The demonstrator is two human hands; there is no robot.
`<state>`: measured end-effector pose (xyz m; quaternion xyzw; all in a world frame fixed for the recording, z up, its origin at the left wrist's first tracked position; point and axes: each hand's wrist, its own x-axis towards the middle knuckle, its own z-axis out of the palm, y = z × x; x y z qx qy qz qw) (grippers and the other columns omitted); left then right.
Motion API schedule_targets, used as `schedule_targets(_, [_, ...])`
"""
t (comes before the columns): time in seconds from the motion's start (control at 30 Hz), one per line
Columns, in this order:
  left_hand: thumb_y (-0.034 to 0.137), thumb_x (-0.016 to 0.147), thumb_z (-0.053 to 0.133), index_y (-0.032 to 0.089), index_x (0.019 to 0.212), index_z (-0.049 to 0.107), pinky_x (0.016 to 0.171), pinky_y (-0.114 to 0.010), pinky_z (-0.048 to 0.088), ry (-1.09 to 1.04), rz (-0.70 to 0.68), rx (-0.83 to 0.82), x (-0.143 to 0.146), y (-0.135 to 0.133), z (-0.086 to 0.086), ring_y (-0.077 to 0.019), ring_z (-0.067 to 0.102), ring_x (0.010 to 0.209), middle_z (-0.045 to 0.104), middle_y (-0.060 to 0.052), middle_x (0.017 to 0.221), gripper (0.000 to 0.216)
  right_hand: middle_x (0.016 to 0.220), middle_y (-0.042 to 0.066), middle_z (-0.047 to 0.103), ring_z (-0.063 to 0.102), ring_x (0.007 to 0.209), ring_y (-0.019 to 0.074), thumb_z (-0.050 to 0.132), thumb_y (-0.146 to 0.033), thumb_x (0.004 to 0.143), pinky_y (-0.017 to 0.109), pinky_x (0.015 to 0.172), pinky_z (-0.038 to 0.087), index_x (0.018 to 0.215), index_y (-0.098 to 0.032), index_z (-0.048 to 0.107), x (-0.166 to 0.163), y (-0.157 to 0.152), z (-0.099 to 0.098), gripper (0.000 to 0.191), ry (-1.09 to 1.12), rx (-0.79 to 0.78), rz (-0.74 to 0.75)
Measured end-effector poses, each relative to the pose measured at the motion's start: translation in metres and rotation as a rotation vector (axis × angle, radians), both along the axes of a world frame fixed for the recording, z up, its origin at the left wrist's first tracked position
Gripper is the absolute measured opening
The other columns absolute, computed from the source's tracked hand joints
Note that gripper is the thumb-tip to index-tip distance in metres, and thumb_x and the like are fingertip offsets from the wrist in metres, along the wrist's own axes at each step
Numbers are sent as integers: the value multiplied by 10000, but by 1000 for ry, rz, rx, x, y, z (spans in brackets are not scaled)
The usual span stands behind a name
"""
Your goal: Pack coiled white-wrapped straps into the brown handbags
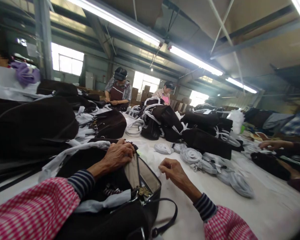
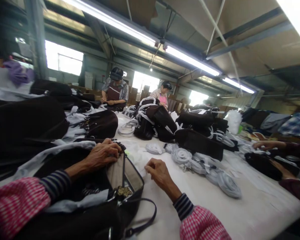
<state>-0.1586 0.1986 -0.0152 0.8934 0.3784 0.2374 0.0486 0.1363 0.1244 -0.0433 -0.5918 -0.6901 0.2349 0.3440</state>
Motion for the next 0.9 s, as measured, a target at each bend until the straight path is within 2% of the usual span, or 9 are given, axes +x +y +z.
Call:
schedule_targets(0.1, [274,873,639,220,845,760,888,-438,468,8,-4,-24,-5,3,2,-335,541,1155,721,-48,1271,136,672,4,649,575,527,113,595,-245,856,210,524,445,807,-152,666,4,-3,0,127,2,20,-15])
schedule_targets(0.2, [352,896,615,216,835,763,966,-474,476,-17,-37,-70,-14,9,3,-341,532,1169,712,-62,1306,210,678,3,664,573,537,113,620,-231,855,219,550,425,801,-151,691,8,-12,0,120,-29,11,-24])
schedule_targets(0.37, [514,934,592,243,876,775,1034,-511,467,-23,-71,-126,-26,22,0,-363,510,1234,681,-65,1366,332,682,-7,681,596,649,135,690,-140,787,240,641,400,751,-164,731,10,-28,2,59,-120,-39,5])
schedule_targets(0.5, [570,942,562,254,857,772,1055,-510,460,-17,-64,-103,-29,26,-5,-357,512,1241,684,-61,1355,388,837,16,731,622,771,155,760,-270,821,252,698,390,792,-175,752,7,-35,1,99,-222,-38,40])
schedule_targets(0.57, [597,949,546,256,860,772,1054,-509,463,-6,-59,-93,-28,25,-6,-354,514,1242,685,-63,1347,419,847,14,730,625,799,159,749,-259,832,254,713,384,805,-182,758,5,-36,0,82,-291,-35,35])
schedule_targets(0.73, [598,955,552,240,890,773,1053,-514,464,21,-62,-86,-26,22,-4,-354,509,1246,678,-77,1358,426,704,0,677,589,708,150,712,-210,836,252,655,359,741,-173,744,5,-35,2,107,-314,-40,-6])
schedule_targets(0.9, [600,945,563,252,884,769,1044,-508,453,0,-58,-109,-25,21,-3,-359,497,1246,678,-60,1366,409,616,-12,641,552,616,133,711,-176,789,242,602,356,664,-162,698,20,-48,13,126,-197,-82,9])
